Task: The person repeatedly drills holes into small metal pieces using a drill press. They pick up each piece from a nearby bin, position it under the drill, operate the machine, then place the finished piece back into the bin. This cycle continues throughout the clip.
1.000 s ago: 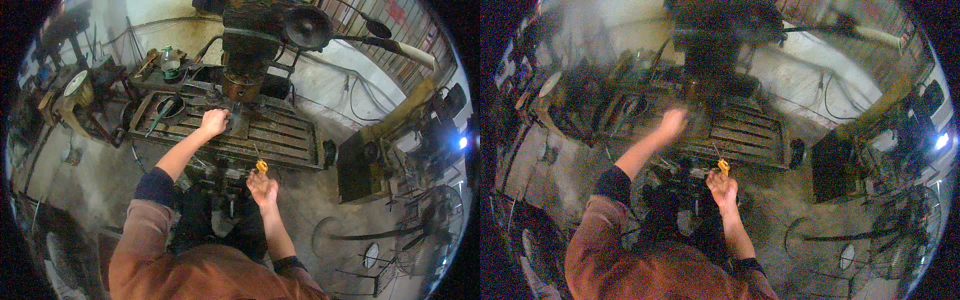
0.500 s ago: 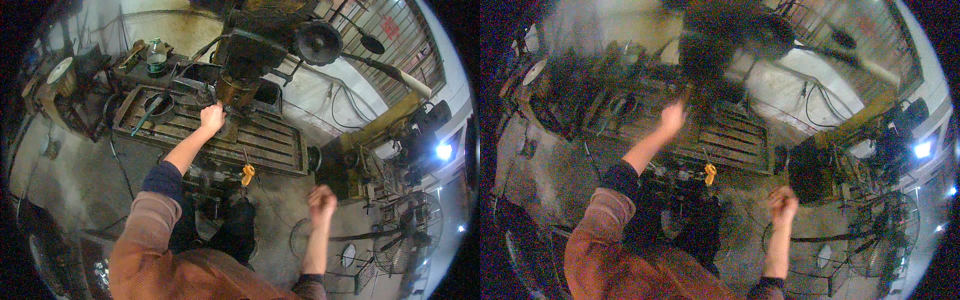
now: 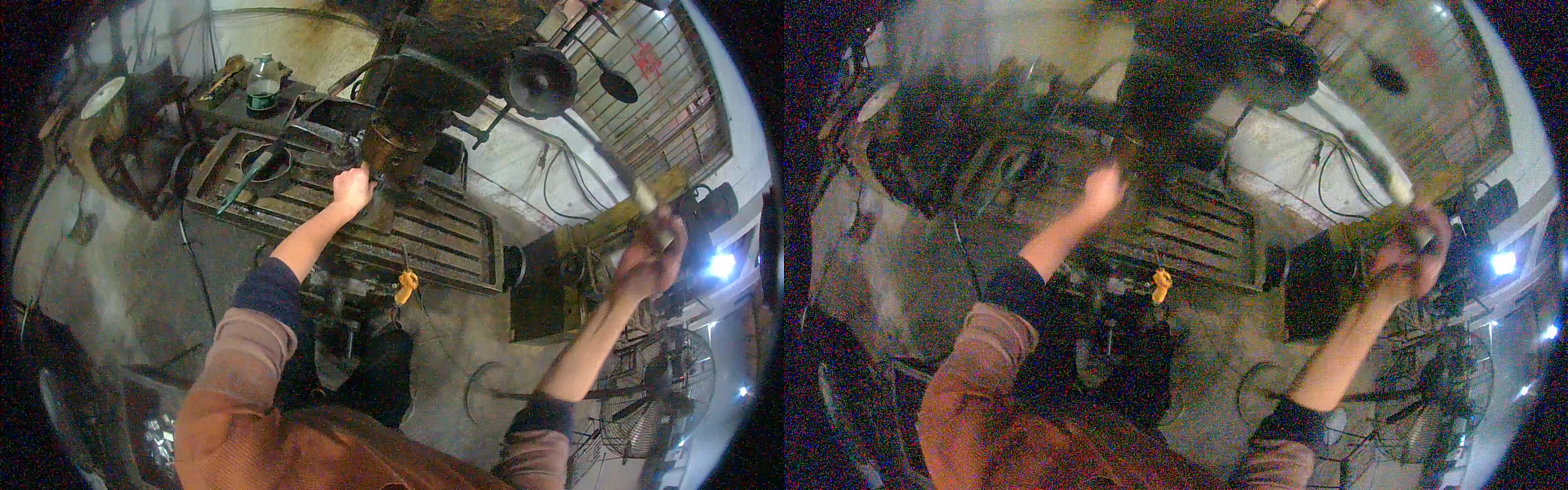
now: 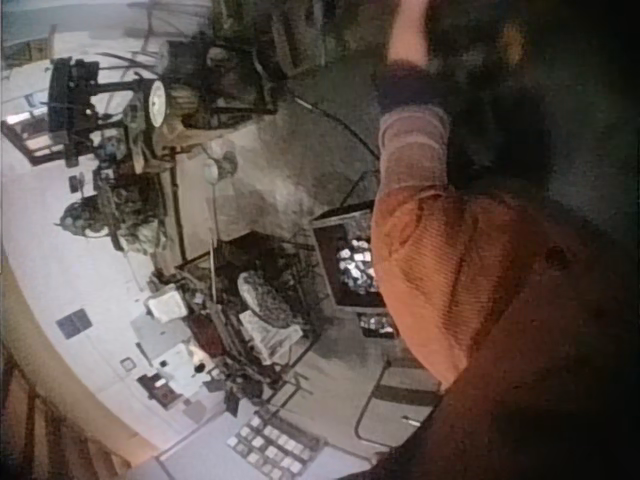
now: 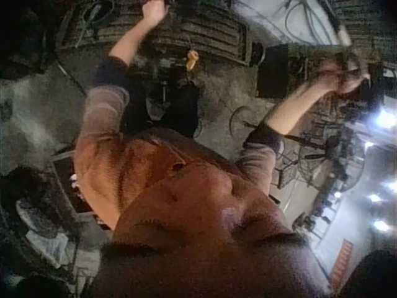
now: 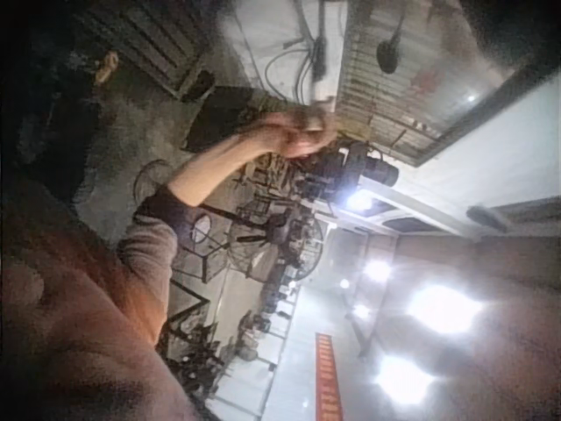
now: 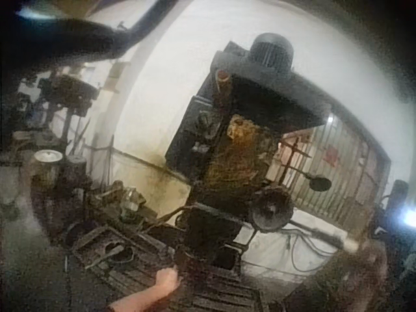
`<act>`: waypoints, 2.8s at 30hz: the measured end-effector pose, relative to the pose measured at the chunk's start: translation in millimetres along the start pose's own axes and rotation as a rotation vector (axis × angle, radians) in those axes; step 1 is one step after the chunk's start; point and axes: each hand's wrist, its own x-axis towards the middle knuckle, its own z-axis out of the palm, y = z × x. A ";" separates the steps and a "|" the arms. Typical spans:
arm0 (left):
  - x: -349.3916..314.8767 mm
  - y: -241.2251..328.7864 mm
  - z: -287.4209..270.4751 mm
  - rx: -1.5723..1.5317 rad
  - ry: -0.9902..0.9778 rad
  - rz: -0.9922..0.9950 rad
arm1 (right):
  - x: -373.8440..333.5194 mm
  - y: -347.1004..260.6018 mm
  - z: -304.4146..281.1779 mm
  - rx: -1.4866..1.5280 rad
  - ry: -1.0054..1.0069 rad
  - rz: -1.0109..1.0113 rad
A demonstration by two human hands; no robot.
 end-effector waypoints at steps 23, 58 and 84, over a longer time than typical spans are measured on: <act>-60.6 -122.4 -171.9 0.205 0.171 0.012 | -73.0 21.0 29.4 0.008 0.030 -0.102; -29.0 -25.4 -77.9 -0.548 -0.301 -0.208 | -84.6 17.2 40.2 0.055 0.084 -0.057; -63.5 -29.7 -160.1 -0.610 -0.459 -0.204 | -85.8 5.2 58.2 0.048 0.178 -0.002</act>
